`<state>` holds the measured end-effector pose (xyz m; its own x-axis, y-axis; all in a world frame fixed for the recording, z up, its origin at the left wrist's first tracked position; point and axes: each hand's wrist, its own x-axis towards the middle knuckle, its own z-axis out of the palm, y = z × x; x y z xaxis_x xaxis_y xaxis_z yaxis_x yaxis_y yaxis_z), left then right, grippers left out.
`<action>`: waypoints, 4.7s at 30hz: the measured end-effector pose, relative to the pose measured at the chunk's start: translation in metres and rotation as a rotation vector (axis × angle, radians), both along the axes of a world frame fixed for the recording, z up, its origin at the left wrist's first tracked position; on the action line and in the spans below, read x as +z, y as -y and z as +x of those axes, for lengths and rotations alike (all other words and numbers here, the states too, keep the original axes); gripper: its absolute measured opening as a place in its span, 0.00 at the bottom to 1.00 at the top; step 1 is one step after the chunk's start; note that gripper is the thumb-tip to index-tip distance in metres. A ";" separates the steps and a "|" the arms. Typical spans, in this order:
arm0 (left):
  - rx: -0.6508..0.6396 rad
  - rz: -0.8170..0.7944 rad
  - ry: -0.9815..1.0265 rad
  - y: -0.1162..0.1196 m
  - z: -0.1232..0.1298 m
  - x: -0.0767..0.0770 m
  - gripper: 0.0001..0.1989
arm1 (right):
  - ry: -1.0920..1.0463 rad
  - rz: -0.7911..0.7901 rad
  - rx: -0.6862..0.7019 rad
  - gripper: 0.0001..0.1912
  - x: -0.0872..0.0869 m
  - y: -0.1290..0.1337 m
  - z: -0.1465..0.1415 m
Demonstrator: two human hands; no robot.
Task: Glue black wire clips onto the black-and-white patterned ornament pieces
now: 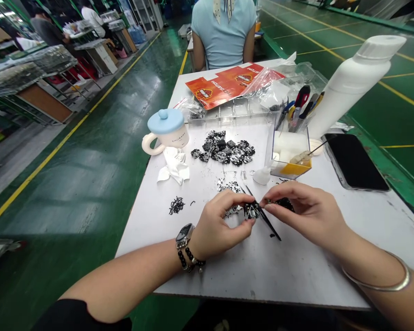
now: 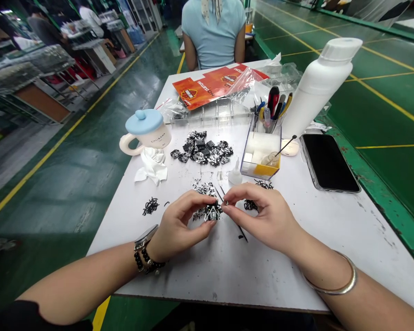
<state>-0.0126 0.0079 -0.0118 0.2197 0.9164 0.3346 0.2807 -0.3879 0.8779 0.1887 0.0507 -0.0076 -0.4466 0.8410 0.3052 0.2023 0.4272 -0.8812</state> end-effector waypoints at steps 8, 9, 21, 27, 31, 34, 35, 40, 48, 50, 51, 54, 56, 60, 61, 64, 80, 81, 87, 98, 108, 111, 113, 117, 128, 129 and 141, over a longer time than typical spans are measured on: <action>-0.047 -0.127 0.212 0.001 0.000 -0.001 0.18 | -0.113 -0.239 0.139 0.05 0.001 -0.004 -0.006; -0.055 -0.144 0.234 0.001 0.000 -0.001 0.19 | -0.124 -0.255 0.136 0.05 0.001 -0.004 -0.007; -0.090 -0.147 0.270 0.001 0.001 -0.001 0.21 | -0.150 -0.273 0.137 0.05 0.000 -0.003 -0.008; -0.097 -0.170 0.291 0.002 0.002 0.002 0.21 | -0.132 -0.241 0.143 0.05 0.000 -0.003 -0.007; -0.077 -0.204 0.316 0.002 0.003 0.001 0.20 | -0.116 -0.225 0.143 0.04 0.000 -0.003 -0.007; -0.094 -0.193 0.325 0.001 0.003 0.000 0.19 | -0.110 -0.212 0.150 0.05 0.000 -0.004 -0.006; -0.099 -0.182 0.327 0.001 0.003 0.000 0.19 | -0.109 -0.207 0.155 0.05 0.000 -0.004 -0.006; -0.098 -0.154 0.316 0.001 0.003 0.001 0.18 | -0.082 -0.164 0.153 0.04 0.001 -0.004 -0.005; -0.111 -0.143 0.309 0.000 0.002 0.000 0.18 | -0.069 -0.142 0.163 0.04 0.002 -0.004 -0.004; -0.114 -0.142 0.307 0.001 0.002 0.000 0.18 | -0.069 -0.133 0.167 0.04 0.002 -0.003 -0.004; -0.114 -0.142 0.306 0.001 0.002 0.000 0.18 | -0.067 -0.130 0.168 0.04 0.002 -0.003 -0.004; -0.108 -0.139 0.302 0.001 0.002 0.000 0.17 | -0.060 -0.129 0.161 0.03 0.002 -0.002 -0.005; -0.103 -0.139 0.305 0.000 0.003 0.000 0.17 | -0.063 -0.125 0.150 0.03 0.002 -0.001 -0.006; -0.108 -0.144 0.323 0.000 0.003 0.000 0.17 | -0.079 -0.123 0.116 0.02 0.000 0.002 -0.009; -0.109 -0.146 0.326 0.000 0.003 0.000 0.17 | -0.083 -0.121 0.109 0.02 0.000 0.003 -0.009; -0.110 -0.152 0.332 0.000 0.003 0.000 0.17 | -0.092 -0.116 0.082 0.01 -0.001 0.005 -0.011; -0.113 -0.189 0.388 0.000 0.003 -0.003 0.17 | -0.203 -0.341 0.029 0.03 -0.003 0.009 -0.017; -0.114 -0.190 0.388 0.000 0.003 -0.003 0.17 | -0.196 -0.332 0.027 0.03 -0.003 0.009 -0.017; -0.107 -0.203 0.407 -0.001 0.002 -0.004 0.17 | -0.133 -0.268 0.046 0.03 -0.002 0.010 -0.015; -0.068 -0.215 0.430 0.000 0.003 -0.004 0.16 | -0.122 -0.347 0.055 0.03 -0.002 0.007 -0.015; -0.010 -0.236 0.449 0.001 0.005 -0.004 0.15 | -0.117 -0.297 0.065 0.03 -0.004 0.008 -0.015; 0.000 -0.222 0.435 0.002 0.005 -0.004 0.15 | -0.111 -0.277 0.047 0.03 -0.004 0.010 -0.016; 0.006 -0.212 0.429 0.002 0.005 -0.004 0.15 | -0.109 -0.270 0.039 0.04 -0.003 0.011 -0.016; 0.015 -0.208 0.423 0.002 0.004 -0.004 0.15 | -0.119 -0.269 0.026 0.04 -0.003 0.013 -0.018; 0.040 -0.194 0.403 0.003 0.005 -0.004 0.15 | -0.142 -0.250 0.017 0.04 -0.004 0.017 -0.019; 0.044 -0.196 0.404 0.003 0.005 -0.004 0.16 | -0.143 -0.251 0.017 0.04 -0.004 0.017 -0.019; 0.088 -0.155 0.376 0.001 0.003 -0.006 0.15 | -0.138 -0.243 0.005 0.05 -0.004 0.024 -0.022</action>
<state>-0.0100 0.0065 -0.0176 0.0274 0.9721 0.2330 -0.0451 -0.2316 0.9718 0.1667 0.0270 -0.0113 -0.4189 0.8951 0.1531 0.0713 0.2005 -0.9771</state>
